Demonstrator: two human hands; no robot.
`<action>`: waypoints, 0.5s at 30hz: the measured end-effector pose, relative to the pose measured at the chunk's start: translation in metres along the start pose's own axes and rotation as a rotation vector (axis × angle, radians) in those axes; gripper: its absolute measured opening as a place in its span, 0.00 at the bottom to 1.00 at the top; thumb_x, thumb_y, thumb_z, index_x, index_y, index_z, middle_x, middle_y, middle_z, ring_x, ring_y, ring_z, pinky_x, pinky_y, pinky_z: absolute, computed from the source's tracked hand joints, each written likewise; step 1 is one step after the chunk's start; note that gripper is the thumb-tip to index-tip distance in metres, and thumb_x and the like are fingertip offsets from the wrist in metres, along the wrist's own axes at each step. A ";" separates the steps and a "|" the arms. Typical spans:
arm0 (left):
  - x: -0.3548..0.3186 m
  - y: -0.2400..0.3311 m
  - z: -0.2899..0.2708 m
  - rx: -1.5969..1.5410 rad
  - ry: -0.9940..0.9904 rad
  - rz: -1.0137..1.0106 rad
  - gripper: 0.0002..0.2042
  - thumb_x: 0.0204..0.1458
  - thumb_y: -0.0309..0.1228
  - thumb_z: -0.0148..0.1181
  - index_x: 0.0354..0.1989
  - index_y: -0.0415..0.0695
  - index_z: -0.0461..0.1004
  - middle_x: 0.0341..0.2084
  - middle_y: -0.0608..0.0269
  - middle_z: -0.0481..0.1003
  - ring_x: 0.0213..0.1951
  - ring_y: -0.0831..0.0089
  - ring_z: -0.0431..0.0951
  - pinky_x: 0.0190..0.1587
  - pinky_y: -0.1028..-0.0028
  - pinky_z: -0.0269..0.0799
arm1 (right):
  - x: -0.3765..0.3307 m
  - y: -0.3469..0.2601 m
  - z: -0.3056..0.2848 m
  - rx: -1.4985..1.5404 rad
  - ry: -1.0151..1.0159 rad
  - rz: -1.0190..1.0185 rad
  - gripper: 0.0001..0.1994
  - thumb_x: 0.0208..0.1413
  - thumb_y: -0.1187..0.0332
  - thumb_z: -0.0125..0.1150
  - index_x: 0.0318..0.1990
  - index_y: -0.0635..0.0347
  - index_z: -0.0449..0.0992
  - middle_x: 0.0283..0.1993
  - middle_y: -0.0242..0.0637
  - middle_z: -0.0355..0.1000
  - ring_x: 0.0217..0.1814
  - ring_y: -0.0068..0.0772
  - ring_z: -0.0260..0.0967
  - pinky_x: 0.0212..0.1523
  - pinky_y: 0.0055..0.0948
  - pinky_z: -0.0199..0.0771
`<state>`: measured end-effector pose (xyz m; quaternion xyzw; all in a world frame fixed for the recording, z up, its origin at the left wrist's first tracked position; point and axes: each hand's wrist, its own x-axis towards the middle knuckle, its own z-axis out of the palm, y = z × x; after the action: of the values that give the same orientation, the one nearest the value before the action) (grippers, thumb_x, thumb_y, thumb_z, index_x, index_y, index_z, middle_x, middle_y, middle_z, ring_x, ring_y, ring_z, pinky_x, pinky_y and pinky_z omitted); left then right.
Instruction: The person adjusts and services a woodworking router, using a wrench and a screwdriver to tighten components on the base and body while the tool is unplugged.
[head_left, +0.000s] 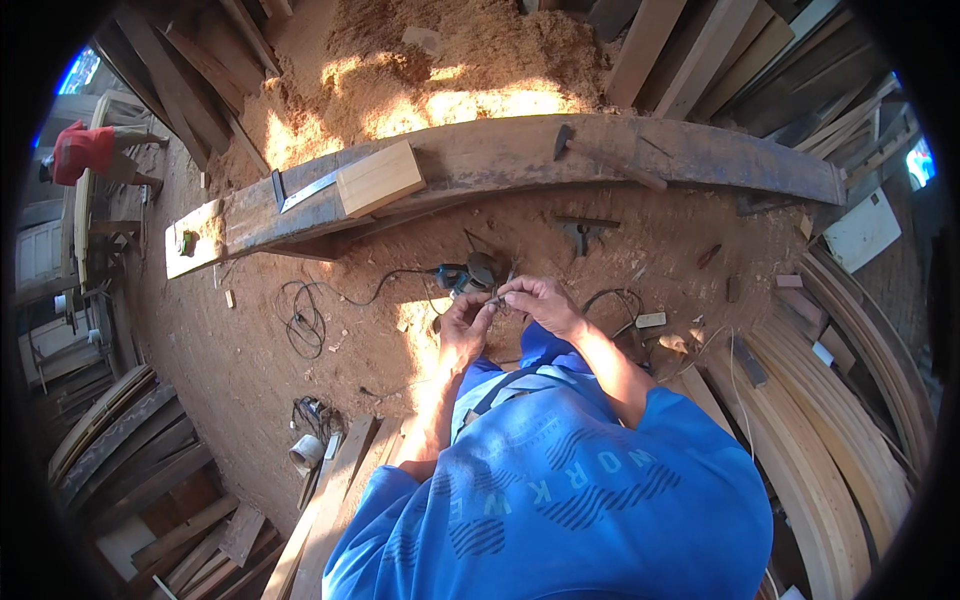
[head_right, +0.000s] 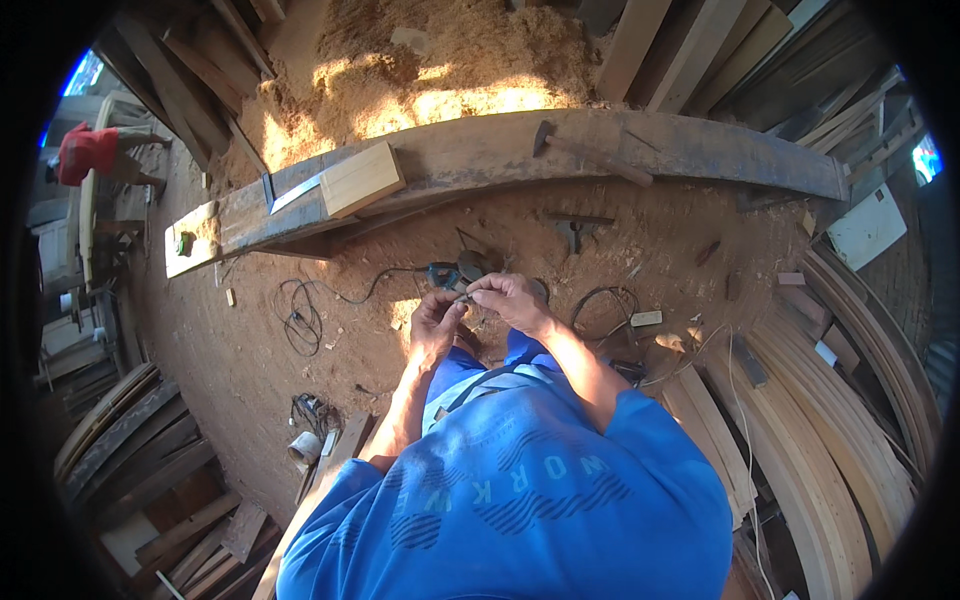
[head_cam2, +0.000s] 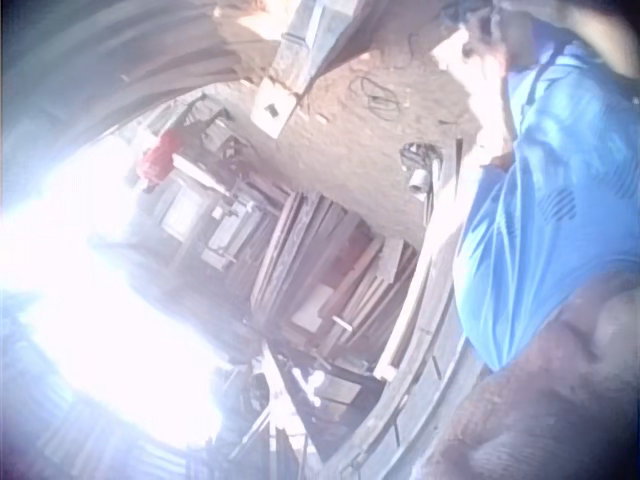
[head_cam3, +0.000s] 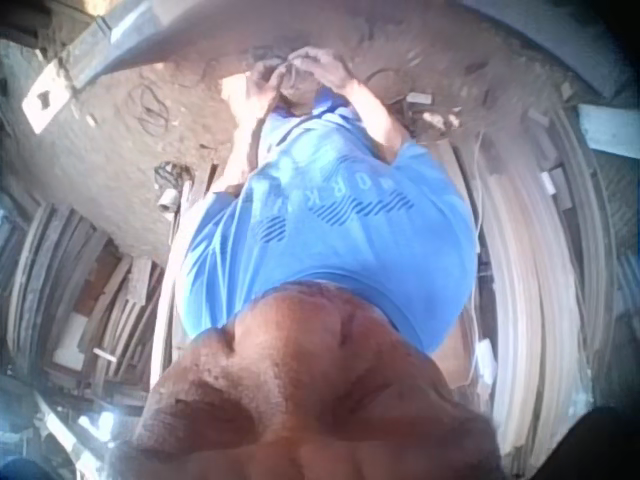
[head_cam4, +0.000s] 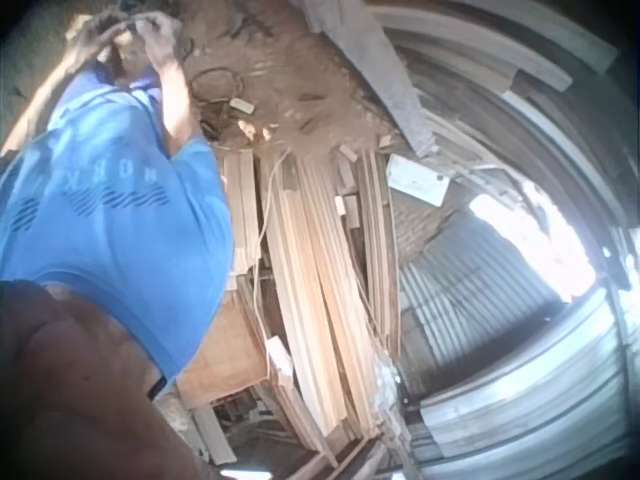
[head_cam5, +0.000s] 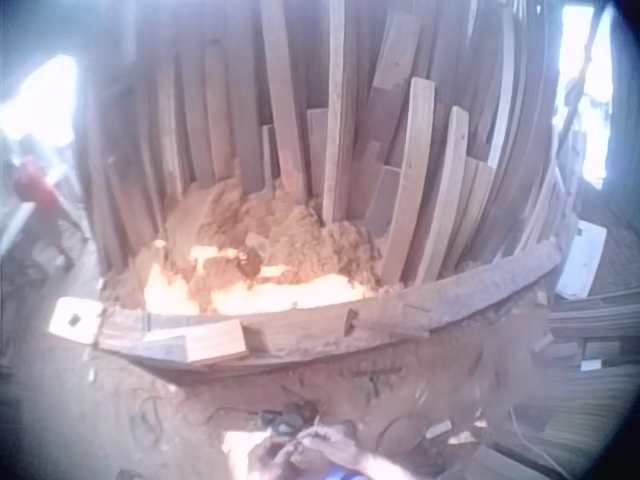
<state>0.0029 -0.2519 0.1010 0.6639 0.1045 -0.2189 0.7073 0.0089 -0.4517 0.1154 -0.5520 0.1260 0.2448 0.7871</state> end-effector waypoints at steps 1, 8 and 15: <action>-0.001 0.001 0.005 -0.006 0.015 0.005 0.09 0.60 0.22 0.64 0.47 0.36 0.75 0.39 0.63 0.79 0.40 0.79 0.78 0.47 0.78 0.74 | -0.001 -0.009 -0.006 -0.089 -0.017 0.008 0.10 0.63 0.68 0.63 0.45 0.66 0.81 0.35 0.29 0.77 0.37 0.16 0.71 0.40 0.20 0.73; -0.011 0.016 0.019 -0.045 0.030 0.010 0.08 0.61 0.24 0.63 0.46 0.36 0.77 0.38 0.63 0.80 0.40 0.78 0.78 0.47 0.77 0.75 | -0.007 -0.033 -0.005 -0.243 0.010 -0.012 0.10 0.63 0.67 0.61 0.42 0.65 0.82 0.34 0.29 0.77 0.36 0.18 0.70 0.38 0.25 0.71; -0.031 0.013 -0.010 -0.084 0.056 -0.076 0.10 0.63 0.30 0.61 0.46 0.35 0.76 0.35 0.61 0.80 0.38 0.76 0.79 0.48 0.74 0.76 | 0.003 -0.015 0.020 -0.522 -0.012 -0.085 0.12 0.63 0.63 0.60 0.39 0.65 0.81 0.31 0.31 0.77 0.36 0.19 0.70 0.38 0.27 0.70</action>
<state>-0.0169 -0.2365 0.1255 0.6350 0.1587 -0.2223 0.7226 0.0184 -0.4364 0.1332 -0.7398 0.0304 0.2391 0.6282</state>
